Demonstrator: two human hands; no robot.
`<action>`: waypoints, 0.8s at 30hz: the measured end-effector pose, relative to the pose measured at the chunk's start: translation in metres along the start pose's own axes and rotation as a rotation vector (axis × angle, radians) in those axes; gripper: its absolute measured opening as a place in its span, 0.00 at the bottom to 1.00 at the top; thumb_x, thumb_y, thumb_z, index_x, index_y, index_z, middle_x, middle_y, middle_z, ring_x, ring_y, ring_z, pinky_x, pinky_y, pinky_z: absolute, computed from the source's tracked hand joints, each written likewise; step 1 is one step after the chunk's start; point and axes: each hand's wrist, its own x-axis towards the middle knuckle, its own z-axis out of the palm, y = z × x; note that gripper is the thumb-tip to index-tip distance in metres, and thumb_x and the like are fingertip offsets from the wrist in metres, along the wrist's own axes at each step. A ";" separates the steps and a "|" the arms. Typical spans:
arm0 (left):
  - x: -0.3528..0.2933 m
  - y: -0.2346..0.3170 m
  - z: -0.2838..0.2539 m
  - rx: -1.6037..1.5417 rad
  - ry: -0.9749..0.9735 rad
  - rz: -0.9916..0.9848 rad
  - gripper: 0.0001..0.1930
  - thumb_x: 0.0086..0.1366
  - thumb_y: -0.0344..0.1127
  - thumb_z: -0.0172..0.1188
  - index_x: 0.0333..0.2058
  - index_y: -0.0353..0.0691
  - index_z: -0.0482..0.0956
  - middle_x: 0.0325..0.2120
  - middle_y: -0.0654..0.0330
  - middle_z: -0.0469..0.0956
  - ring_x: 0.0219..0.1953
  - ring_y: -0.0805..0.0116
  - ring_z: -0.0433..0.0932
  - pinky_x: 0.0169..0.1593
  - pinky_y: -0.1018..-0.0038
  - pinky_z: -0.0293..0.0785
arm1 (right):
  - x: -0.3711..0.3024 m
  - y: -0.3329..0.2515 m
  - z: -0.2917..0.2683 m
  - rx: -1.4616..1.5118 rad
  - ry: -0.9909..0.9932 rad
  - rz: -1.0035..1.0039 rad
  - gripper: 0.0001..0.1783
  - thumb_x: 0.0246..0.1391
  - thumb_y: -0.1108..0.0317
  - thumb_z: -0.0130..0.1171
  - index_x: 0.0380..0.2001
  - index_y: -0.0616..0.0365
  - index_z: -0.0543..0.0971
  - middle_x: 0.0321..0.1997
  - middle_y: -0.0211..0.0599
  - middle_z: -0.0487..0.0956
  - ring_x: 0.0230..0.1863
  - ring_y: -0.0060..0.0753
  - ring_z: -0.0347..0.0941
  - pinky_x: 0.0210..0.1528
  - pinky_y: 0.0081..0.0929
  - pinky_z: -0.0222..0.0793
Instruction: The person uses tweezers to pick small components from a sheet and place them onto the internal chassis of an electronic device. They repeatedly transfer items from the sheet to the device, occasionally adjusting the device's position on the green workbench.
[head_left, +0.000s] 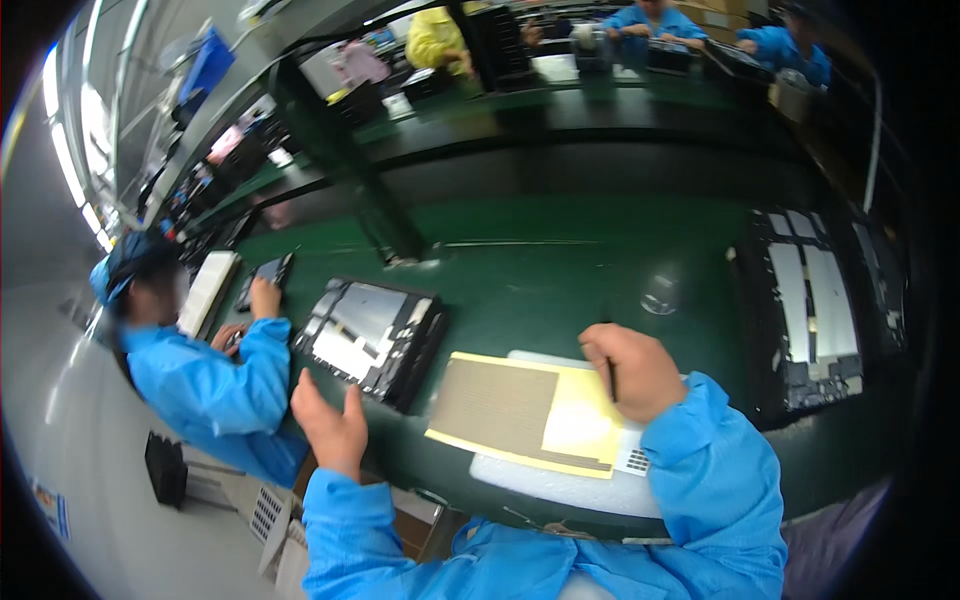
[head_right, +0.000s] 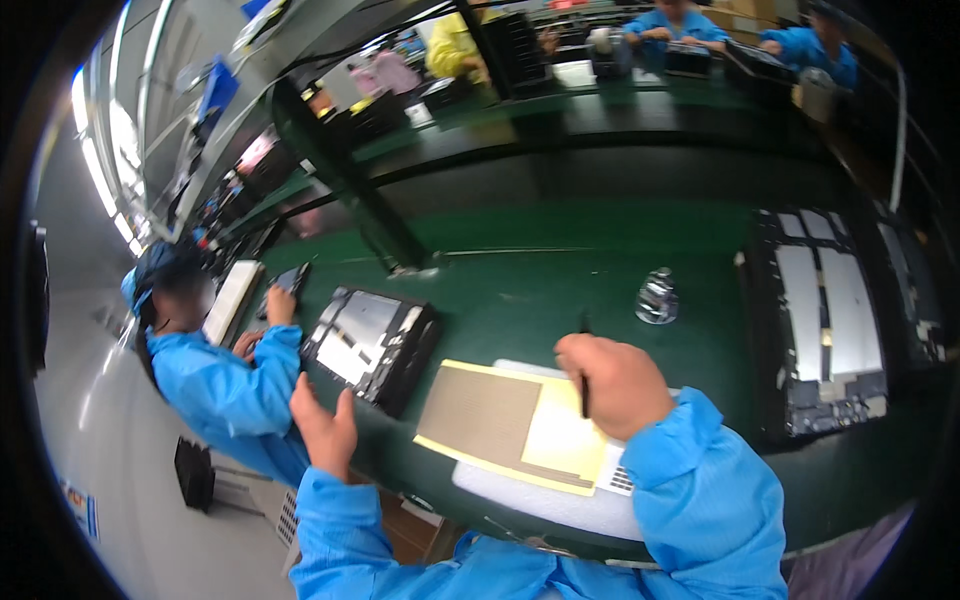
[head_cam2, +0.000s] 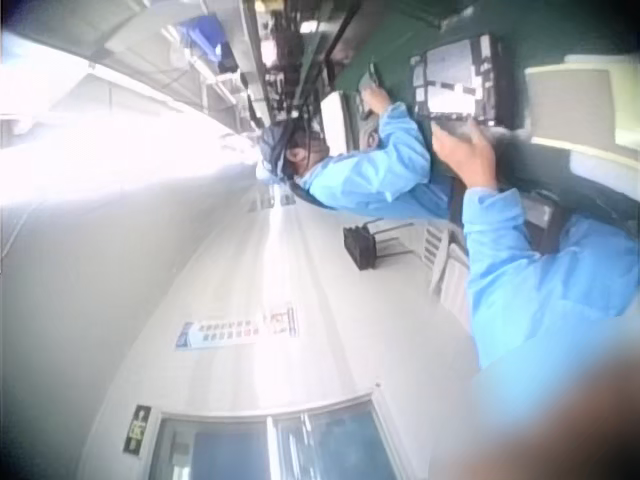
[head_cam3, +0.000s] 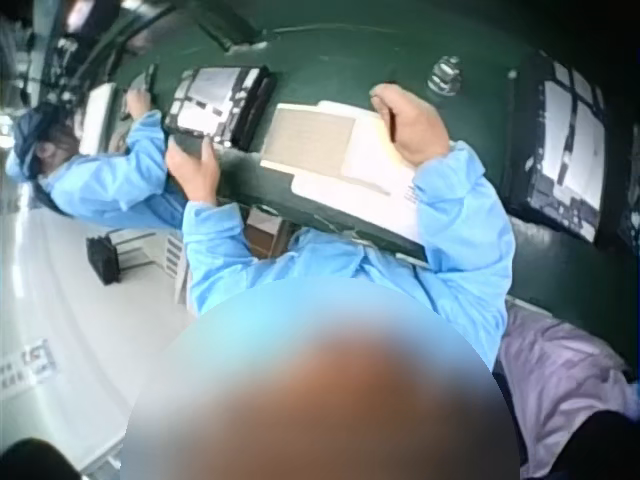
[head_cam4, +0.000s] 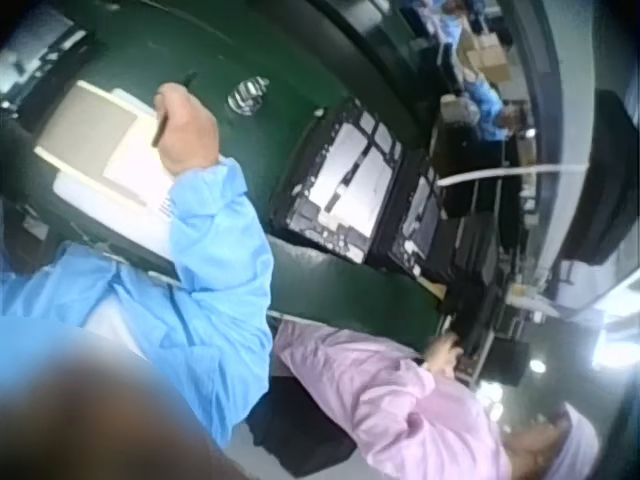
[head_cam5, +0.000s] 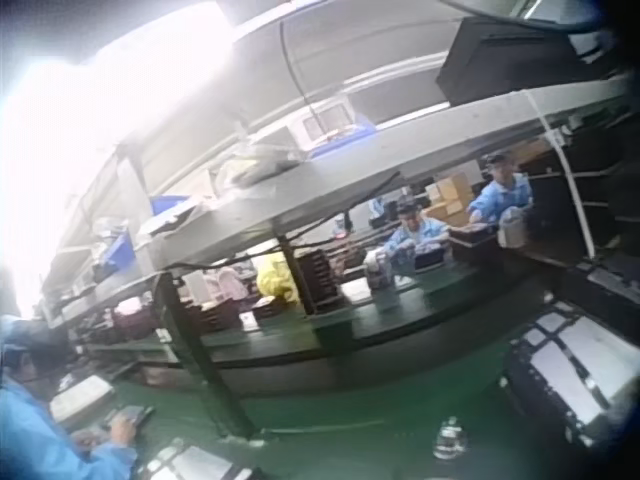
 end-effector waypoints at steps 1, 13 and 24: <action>0.002 0.020 -0.006 -0.135 -0.015 0.012 0.31 0.55 0.31 0.68 0.56 0.26 0.66 0.46 0.45 0.72 0.45 0.55 0.75 0.48 0.64 0.72 | -0.002 0.007 0.001 -0.021 -0.021 -0.054 0.05 0.55 0.69 0.58 0.35 0.53 0.76 0.29 0.41 0.78 0.32 0.51 0.76 0.34 0.43 0.71; -0.017 0.225 0.019 -0.921 -0.894 1.133 0.28 0.52 0.47 0.70 0.46 0.33 0.76 0.47 0.50 0.76 0.52 0.48 0.73 0.57 0.58 0.68 | 0.006 0.024 -0.048 -0.357 0.450 0.185 0.20 0.45 0.73 0.68 0.43 0.58 0.77 0.39 0.44 0.78 0.40 0.52 0.75 0.43 0.42 0.70; -0.011 0.213 0.019 -0.907 -0.974 1.269 0.31 0.56 0.56 0.64 0.50 0.38 0.75 0.50 0.51 0.74 0.55 0.50 0.70 0.59 0.59 0.65 | 0.003 0.043 -0.042 -0.466 0.282 0.344 0.23 0.52 0.67 0.65 0.52 0.55 0.76 0.51 0.45 0.77 0.49 0.50 0.76 0.49 0.39 0.74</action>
